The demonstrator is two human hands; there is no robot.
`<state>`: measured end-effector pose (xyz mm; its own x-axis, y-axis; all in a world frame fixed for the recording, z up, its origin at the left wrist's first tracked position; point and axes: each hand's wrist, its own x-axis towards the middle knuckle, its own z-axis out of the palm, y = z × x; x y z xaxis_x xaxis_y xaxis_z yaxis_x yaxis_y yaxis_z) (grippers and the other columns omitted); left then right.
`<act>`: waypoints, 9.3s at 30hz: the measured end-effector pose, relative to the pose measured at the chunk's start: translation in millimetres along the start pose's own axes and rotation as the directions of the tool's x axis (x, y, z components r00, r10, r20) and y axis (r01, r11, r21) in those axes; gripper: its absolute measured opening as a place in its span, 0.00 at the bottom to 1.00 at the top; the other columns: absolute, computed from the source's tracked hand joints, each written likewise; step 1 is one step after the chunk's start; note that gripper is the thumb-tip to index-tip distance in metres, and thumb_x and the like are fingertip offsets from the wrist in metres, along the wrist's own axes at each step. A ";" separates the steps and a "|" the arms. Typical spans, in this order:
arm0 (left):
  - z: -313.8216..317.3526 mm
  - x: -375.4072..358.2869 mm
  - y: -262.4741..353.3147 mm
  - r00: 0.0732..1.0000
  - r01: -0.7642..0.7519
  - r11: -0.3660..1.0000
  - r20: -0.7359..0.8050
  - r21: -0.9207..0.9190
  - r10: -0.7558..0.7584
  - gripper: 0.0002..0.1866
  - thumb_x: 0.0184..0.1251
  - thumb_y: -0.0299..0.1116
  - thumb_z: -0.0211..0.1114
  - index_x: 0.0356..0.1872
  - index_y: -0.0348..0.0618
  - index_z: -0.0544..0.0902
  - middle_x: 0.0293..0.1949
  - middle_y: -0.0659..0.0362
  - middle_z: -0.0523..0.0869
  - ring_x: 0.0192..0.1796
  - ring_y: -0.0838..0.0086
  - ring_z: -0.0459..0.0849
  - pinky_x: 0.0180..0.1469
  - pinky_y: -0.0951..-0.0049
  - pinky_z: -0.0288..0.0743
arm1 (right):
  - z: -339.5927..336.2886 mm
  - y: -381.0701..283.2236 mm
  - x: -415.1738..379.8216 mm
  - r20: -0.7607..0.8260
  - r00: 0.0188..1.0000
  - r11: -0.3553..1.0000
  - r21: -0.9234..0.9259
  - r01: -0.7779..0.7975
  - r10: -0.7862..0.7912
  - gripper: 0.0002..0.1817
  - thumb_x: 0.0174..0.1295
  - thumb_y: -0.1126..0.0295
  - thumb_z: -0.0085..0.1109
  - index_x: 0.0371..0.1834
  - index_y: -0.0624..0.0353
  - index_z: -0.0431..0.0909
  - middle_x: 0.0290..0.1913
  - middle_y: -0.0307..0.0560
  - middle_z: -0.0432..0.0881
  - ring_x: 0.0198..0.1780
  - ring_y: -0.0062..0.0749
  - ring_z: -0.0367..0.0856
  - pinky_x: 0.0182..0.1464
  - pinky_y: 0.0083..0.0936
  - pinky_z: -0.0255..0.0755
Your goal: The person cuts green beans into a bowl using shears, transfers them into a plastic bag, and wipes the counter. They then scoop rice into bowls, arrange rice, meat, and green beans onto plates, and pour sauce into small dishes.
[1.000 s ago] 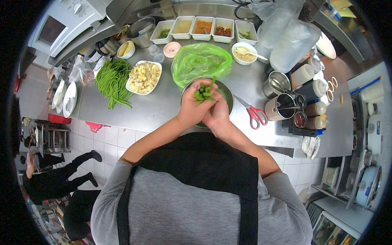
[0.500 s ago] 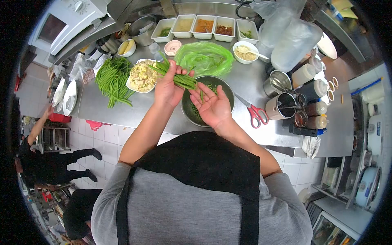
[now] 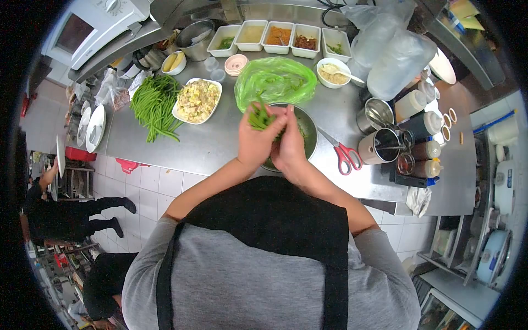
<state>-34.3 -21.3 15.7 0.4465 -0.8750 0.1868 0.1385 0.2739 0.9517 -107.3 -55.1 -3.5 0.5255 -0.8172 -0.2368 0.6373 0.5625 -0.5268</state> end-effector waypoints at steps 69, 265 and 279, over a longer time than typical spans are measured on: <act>-54.7 -7.6 8.7 0.569 0.776 0.627 0.358 0.063 -0.740 0.17 0.72 0.45 0.49 0.49 0.45 0.75 0.24 0.65 0.71 0.18 0.84 0.60 0.20 0.82 0.57 | -116.0 -118.3 -142.7 -0.086 0.996 0.317 -0.944 -0.087 0.018 0.08 0.52 0.77 0.59 0.36 0.62 0.75 0.31 0.46 0.80 0.32 0.26 0.78 0.37 0.26 0.72; -132.0 -12.8 30.0 0.929 0.371 0.912 -0.062 0.174 -0.366 0.20 0.70 0.44 0.51 0.55 0.42 0.67 0.36 0.59 0.74 0.34 0.75 0.76 0.40 0.74 0.73 | -44.8 -28.2 51.2 -0.134 0.988 0.771 -0.619 -0.146 0.079 0.33 0.62 0.68 0.54 0.65 0.70 0.50 0.46 0.59 0.74 0.37 0.42 0.81 0.38 0.30 0.79; -109.9 31.4 -17.5 0.970 -0.121 0.421 0.017 0.899 0.243 0.36 0.51 0.31 0.69 0.61 0.39 0.62 0.52 0.47 0.64 0.53 0.59 0.70 0.52 0.66 0.71 | -129.2 -125.4 152.1 -0.400 0.860 0.871 -0.481 0.097 -0.317 0.12 0.62 0.74 0.51 0.46 0.68 0.67 0.41 0.52 0.75 0.32 0.36 0.80 0.32 0.28 0.79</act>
<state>74.5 -9.7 -21.9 0.4520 -0.7890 0.4161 -0.7904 -0.1380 0.5969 -180.1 -266.2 -78.9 0.0243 -0.9314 -0.3633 0.3352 0.3500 -0.8747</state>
